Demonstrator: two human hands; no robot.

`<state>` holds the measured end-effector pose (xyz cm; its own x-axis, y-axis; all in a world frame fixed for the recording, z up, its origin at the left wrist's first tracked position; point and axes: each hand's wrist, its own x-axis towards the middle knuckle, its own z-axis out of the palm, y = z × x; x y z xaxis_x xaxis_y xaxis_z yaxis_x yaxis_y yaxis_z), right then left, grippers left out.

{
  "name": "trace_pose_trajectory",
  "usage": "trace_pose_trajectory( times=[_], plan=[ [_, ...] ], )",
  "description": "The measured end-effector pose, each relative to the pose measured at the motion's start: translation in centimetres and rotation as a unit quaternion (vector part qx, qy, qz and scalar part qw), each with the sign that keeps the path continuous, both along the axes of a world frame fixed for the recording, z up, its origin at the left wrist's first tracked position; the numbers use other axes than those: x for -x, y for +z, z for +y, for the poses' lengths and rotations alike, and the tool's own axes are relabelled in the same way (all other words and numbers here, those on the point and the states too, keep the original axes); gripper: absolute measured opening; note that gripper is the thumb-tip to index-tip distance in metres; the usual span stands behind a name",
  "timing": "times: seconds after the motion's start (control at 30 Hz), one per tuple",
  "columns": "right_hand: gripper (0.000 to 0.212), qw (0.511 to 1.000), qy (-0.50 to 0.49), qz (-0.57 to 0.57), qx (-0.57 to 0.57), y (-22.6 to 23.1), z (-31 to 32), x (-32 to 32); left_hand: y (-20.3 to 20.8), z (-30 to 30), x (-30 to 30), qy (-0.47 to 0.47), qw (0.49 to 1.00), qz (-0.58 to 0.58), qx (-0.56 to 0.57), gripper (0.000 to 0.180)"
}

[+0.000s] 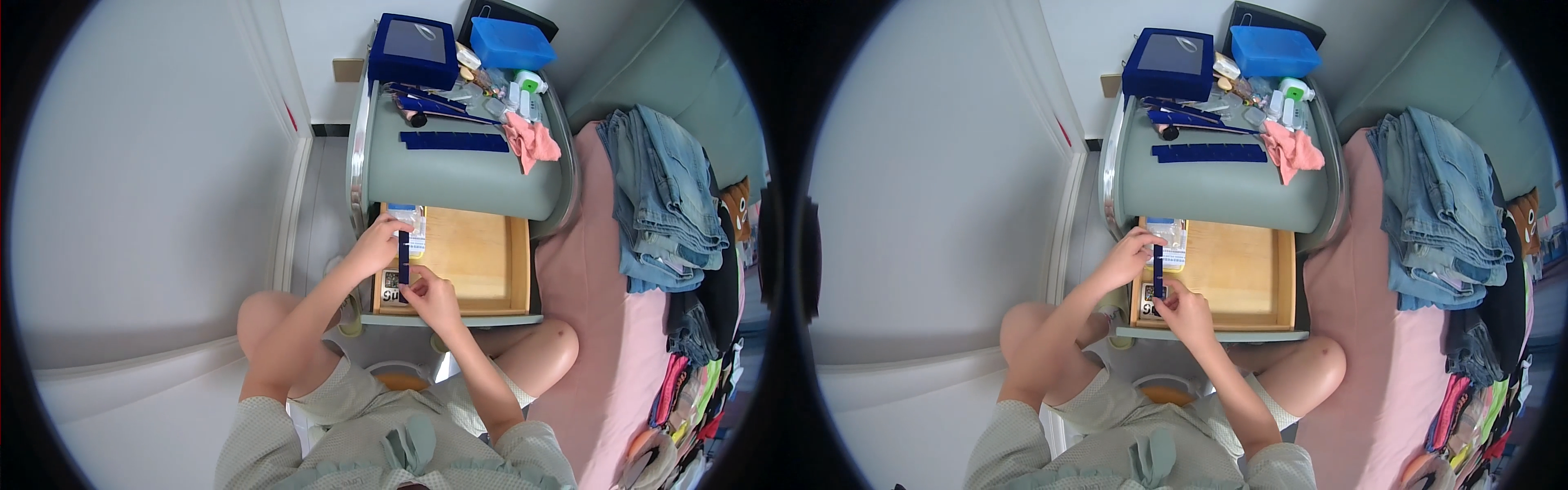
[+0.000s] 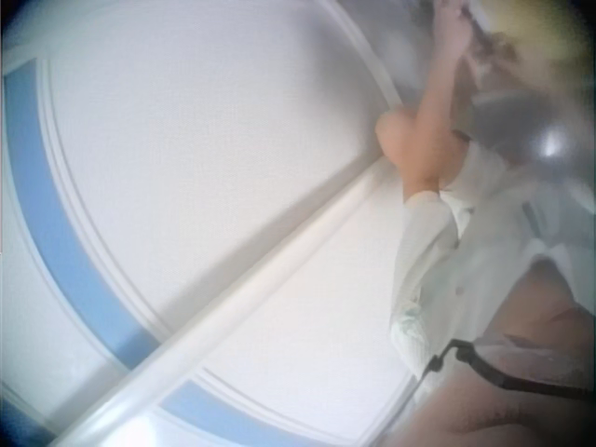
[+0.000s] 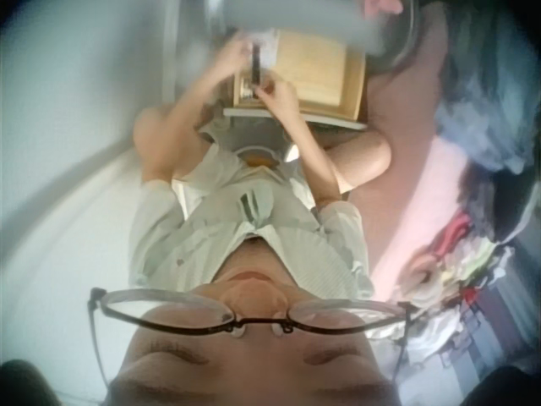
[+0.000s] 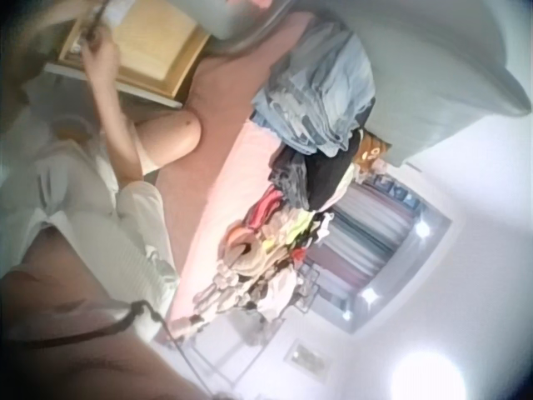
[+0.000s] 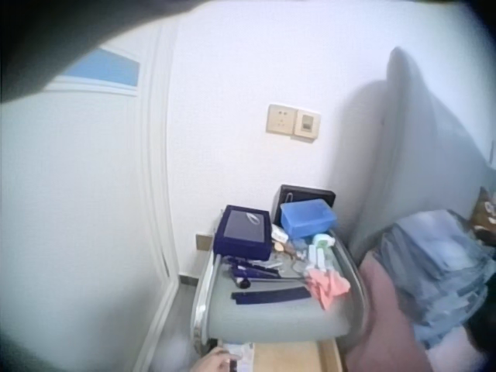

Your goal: The person sorts and organizes various small items, including a phone, an electronic device, and small containers, by placing them into a wooden drawer within a bedside cabinet.

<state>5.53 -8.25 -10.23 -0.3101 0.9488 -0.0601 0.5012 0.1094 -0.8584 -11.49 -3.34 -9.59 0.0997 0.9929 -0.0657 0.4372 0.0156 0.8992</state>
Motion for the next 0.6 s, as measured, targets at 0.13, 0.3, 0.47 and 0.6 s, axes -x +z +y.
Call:
trace_pose_trajectory(
  times=[0.13,0.3,0.47,0.6],
  plan=[
    [0.025,0.998,0.01,-0.06,-0.011,-1.0,-0.7,0.7,-2.6,-0.4,1.2,-0.069,0.997,0.01,0.012,0.033],
    [0.023,0.994,0.029,-0.103,0.032,-1.6,-0.3,1.1,-1.2,-1.8,0.6,-0.166,0.966,0.179,0.083,0.034],
    [0.025,0.992,0.062,-0.107,-0.004,-2.8,0.0,2.1,1.7,-3.6,-0.3,-0.268,0.882,0.366,0.13,0.044],
    [0.026,0.986,0.074,-0.15,-0.015,-2.6,-0.1,2.8,0.9,-4.8,-0.2,-0.24,0.885,0.39,0.088,0.047]
  ],
)
